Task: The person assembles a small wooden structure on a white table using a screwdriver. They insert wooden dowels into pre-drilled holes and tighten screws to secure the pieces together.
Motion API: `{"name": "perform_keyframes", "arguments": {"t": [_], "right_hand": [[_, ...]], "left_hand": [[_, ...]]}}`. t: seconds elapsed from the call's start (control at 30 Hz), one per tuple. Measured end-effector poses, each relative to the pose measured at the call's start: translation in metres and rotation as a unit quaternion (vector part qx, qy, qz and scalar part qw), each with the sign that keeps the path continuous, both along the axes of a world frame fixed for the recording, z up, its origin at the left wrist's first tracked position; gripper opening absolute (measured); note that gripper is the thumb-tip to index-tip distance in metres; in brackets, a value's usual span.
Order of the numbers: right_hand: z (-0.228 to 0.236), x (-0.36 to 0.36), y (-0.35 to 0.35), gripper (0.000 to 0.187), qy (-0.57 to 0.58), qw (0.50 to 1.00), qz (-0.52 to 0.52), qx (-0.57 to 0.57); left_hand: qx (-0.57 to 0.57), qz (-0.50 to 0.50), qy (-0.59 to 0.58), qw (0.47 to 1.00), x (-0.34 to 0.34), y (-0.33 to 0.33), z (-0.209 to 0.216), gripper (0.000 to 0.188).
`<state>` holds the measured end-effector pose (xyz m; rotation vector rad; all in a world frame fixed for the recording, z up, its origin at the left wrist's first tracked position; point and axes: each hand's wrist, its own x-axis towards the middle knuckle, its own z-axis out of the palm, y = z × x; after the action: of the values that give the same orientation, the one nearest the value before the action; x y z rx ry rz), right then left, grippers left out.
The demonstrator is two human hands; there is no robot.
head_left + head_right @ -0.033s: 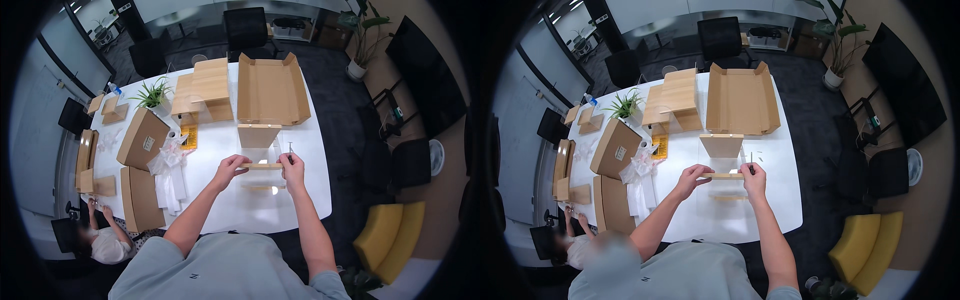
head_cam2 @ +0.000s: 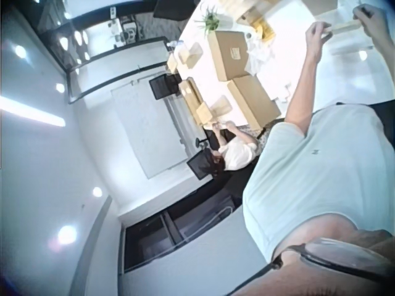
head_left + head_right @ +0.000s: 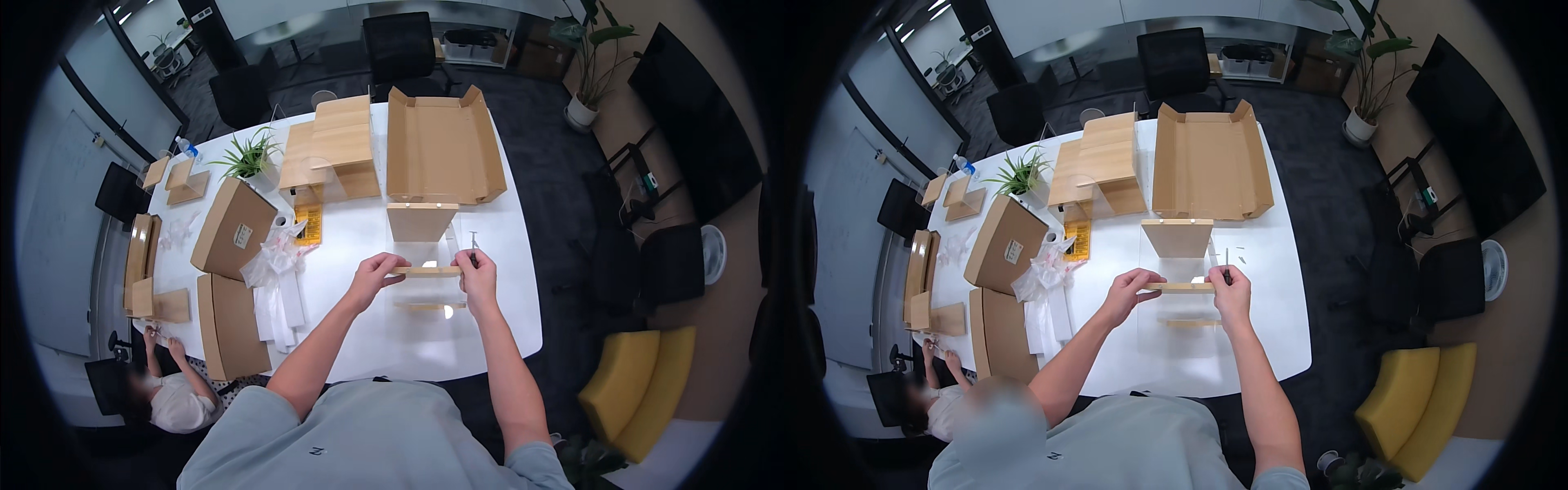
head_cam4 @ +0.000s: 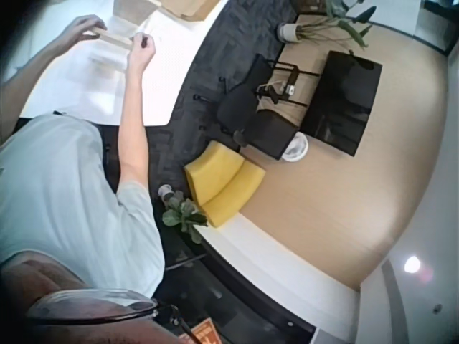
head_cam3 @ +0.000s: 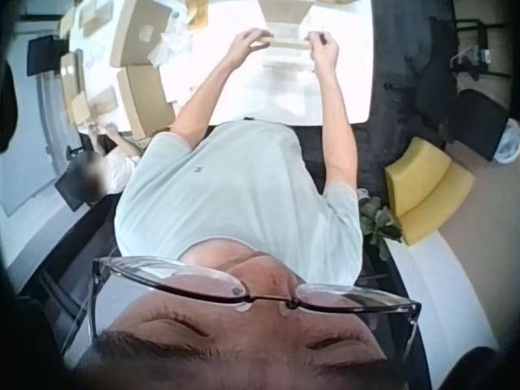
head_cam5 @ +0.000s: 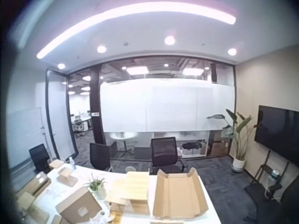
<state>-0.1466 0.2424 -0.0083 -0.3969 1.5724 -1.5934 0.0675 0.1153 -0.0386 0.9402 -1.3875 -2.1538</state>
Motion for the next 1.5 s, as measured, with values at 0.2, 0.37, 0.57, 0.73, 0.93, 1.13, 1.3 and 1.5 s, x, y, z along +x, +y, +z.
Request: {"name": "perform_keyframes", "arguments": {"t": [0.2,0.37,0.57,0.73,0.93,1.13,1.3,1.5], "right_hand": [[-0.005,-0.002,-0.001,0.017,-0.006,1.0,-0.007,-0.012],[-0.003,-0.001,0.002,0.018,-0.01,1.0,0.0,-0.007],[-0.002,0.001,0.004,0.019,0.004,1.0,0.01,-0.002],[0.002,0.002,0.004,0.02,0.01,1.0,0.011,-0.001],[-0.015,-0.018,0.027,0.022,0.026,0.998,-0.058,0.015],[-0.029,-0.005,0.046,0.021,0.02,0.997,-0.051,0.054],[-0.009,0.018,0.031,0.029,0.0,0.999,-0.039,-0.013],[0.009,0.016,0.024,0.026,-0.037,0.999,-0.007,-0.003]], "left_hand": [[-0.03,0.007,-0.021,0.999,-0.003,-0.002,0.003,0.032],[0.008,0.095,-0.057,0.994,0.001,0.002,0.0,0.03],[-0.114,-0.048,-0.115,0.986,0.023,0.006,-0.026,0.03],[-0.197,-0.049,-0.099,0.974,0.012,0.008,-0.036,0.03],[-0.225,-0.047,-0.09,0.969,0.008,0.011,-0.025,0.022],[-0.235,-0.023,-0.086,0.968,0.012,0.013,-0.02,0.02],[-0.228,-0.036,-0.08,0.97,0.011,0.009,-0.008,0.018],[-0.151,-0.049,-0.076,0.984,0.011,0.009,0.011,0.018]]}}
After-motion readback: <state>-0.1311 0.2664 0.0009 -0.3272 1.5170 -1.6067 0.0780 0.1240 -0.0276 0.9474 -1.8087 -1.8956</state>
